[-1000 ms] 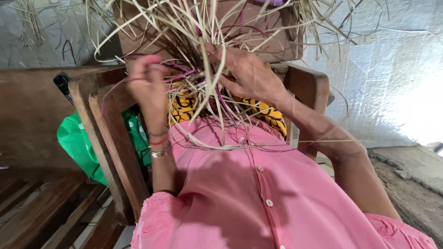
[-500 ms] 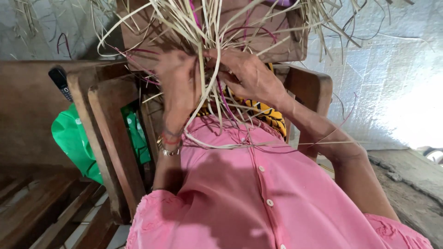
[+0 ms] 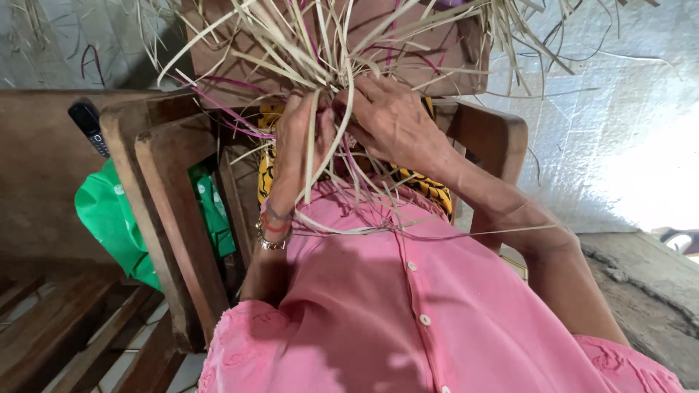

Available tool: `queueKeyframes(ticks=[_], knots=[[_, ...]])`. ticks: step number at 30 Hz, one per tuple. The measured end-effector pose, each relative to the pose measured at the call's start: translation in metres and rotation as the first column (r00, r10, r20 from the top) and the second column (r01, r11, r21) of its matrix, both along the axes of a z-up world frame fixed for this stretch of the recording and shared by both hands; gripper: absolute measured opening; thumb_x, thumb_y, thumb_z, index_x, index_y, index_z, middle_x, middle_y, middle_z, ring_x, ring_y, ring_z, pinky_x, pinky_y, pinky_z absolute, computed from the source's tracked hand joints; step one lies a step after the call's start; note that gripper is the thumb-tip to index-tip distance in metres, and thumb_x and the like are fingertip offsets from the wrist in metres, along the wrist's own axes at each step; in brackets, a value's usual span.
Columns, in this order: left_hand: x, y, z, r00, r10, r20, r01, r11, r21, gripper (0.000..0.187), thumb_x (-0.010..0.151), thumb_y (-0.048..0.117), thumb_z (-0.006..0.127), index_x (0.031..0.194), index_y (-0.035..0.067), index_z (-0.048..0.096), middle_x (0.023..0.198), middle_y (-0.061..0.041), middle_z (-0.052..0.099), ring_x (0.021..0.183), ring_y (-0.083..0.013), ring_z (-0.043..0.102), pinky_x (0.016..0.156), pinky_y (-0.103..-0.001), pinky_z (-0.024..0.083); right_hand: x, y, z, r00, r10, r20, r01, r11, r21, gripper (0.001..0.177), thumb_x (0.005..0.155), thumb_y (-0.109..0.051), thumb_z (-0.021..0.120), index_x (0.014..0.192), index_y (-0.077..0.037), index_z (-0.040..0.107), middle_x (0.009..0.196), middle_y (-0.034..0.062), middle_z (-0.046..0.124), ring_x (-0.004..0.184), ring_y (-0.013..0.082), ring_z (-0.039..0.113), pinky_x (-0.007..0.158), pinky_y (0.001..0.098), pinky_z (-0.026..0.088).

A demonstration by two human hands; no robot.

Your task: Weaving dried plant fibers together to create a small object

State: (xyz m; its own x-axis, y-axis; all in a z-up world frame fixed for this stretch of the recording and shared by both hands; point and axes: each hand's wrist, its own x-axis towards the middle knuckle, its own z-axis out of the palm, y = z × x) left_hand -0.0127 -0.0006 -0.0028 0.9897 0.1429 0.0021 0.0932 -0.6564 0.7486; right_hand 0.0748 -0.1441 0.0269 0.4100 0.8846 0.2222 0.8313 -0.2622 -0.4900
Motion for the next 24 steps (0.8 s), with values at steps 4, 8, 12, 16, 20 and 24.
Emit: queueKeyframes(ticks=[4,8,12,16,20,24], knots=[[0.000,-0.009,0.006,0.973,0.165,-0.160,-0.184,0.976,-0.115,0.007,0.085,0.010,0.043,0.085,0.005,0.048,0.078,-0.006,0.041,0.064,-0.0150,0.045,0.053,-0.024,0.042,-0.004,0.003,-0.005,0.996,-0.056,-0.075,0.057,0.998,0.007,0.013,0.085,-0.006,0.052,0.095,0.000,0.047,0.081,0.0134,0.050,0.076,0.0279,0.050,0.062,0.0386,0.045],[-0.007,-0.012,0.012,0.994,0.093,0.066,-0.083,0.987,-0.138,0.007,0.077,-0.001,0.041,0.075,0.001,0.047,0.072,-0.007,0.035,0.065,-0.0185,0.038,0.051,-0.031,0.032,-0.005,0.006,-0.012,0.993,-0.060,-0.103,0.071,0.992,0.101,0.009,0.087,-0.006,0.052,0.094,0.001,0.050,0.076,0.0114,0.051,0.067,0.0240,0.050,0.054,0.0337,0.044],[-0.017,-0.006,-0.014,0.987,0.143,-0.073,-0.148,0.986,-0.072,0.024,0.064,-0.013,0.050,0.077,0.005,0.060,0.061,-0.006,0.052,0.055,-0.0161,0.045,0.043,-0.027,0.034,-0.008,0.007,-0.022,0.988,-0.028,-0.150,0.057,0.980,0.191,0.006,0.082,0.001,0.049,0.088,0.000,0.049,0.073,0.0112,0.052,0.060,0.0247,0.053,0.048,0.0344,0.044],[-0.022,0.000,-0.014,0.972,0.130,-0.198,-0.171,0.963,-0.207,0.013,0.080,0.001,0.048,0.083,0.006,0.059,0.070,-0.013,0.050,0.064,-0.0313,0.053,0.058,-0.037,0.044,-0.009,0.010,-0.023,0.916,0.054,-0.398,0.071,0.953,0.294,0.002,0.078,-0.003,0.053,0.078,-0.004,0.054,0.060,0.0094,0.049,0.057,0.0287,0.053,0.055,0.0351,0.044],[-0.031,0.000,-0.008,0.974,0.054,-0.221,-0.074,0.994,-0.081,0.017,0.086,0.012,0.038,0.093,0.004,0.051,0.077,-0.024,0.045,0.069,-0.0489,0.049,0.060,-0.053,0.039,-0.013,0.011,-0.016,0.902,0.092,-0.422,0.036,0.958,0.286,0.011,0.075,0.002,0.055,0.086,0.000,0.055,0.070,0.0172,0.053,0.067,0.0370,0.054,0.056,0.0429,0.044],[-0.036,0.009,-0.020,0.964,0.044,-0.264,-0.081,0.988,-0.129,0.018,0.087,0.017,0.036,0.093,0.008,0.051,0.083,-0.022,0.046,0.075,-0.0489,0.050,0.064,-0.052,0.041,-0.026,0.008,-0.022,0.903,0.104,-0.418,0.024,0.957,0.290,0.007,0.077,-0.001,0.054,0.084,-0.001,0.053,0.072,0.0160,0.054,0.070,0.0358,0.054,0.059,0.0415,0.044]])
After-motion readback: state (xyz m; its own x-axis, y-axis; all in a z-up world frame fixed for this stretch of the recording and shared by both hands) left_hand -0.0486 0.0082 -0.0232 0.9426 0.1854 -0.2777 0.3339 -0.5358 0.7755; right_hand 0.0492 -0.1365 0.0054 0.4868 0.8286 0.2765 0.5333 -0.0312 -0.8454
